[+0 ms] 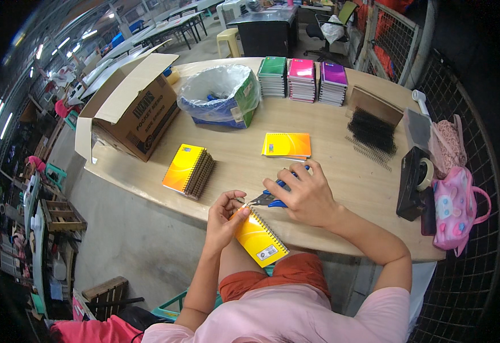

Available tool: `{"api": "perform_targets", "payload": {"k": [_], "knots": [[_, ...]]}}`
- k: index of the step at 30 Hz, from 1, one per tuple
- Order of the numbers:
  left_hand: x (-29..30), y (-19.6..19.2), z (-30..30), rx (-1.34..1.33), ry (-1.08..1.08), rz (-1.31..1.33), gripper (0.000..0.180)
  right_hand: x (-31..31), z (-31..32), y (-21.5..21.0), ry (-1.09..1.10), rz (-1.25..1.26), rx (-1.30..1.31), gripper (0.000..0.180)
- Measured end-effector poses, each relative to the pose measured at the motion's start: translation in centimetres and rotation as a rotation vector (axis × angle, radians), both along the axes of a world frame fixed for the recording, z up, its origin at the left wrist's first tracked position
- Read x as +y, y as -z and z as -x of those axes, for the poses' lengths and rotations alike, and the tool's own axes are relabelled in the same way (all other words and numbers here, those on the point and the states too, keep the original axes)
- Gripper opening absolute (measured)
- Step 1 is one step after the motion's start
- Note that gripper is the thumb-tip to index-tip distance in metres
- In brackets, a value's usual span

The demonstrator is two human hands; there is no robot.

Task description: The person inserts a spiral binding into a small notebook and trims the excess wire with shears before recording details in a large ledger.

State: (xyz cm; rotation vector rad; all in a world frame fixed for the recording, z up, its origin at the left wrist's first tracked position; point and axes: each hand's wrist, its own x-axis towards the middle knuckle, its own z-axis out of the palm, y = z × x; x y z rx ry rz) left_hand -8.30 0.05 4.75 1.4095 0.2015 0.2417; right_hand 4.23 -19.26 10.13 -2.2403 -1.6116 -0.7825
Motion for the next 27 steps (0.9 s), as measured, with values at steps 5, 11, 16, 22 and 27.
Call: {"api": "perform_targets", "payload": {"k": [5,11,16,22,27], "knots": [[-0.1,0.3,-0.1,-0.013,-0.005,-0.025,0.037,0.1,0.3,0.0,0.005,-0.001,-0.058,0.030],[-0.2,0.3,-0.1,-0.032,-0.025,-0.069,0.036,-0.6,0.8,0.4,0.011,0.066,0.141,0.031],[-0.4,0.2,-0.2,-0.022,-0.018,-0.051,0.037,-0.5,0.6,-0.2,0.009,-0.036,-0.072,0.037],[-0.9,-0.2,-0.3,-0.006,-0.008,-0.047,0.036,-0.9,0.9,0.3,0.012,0.034,0.041,0.042],[-1.9,0.4,-0.1,-0.104,-0.159,-0.327,0.038,-1.0,0.1,0.4,-0.006,0.272,1.021,0.050]]}}
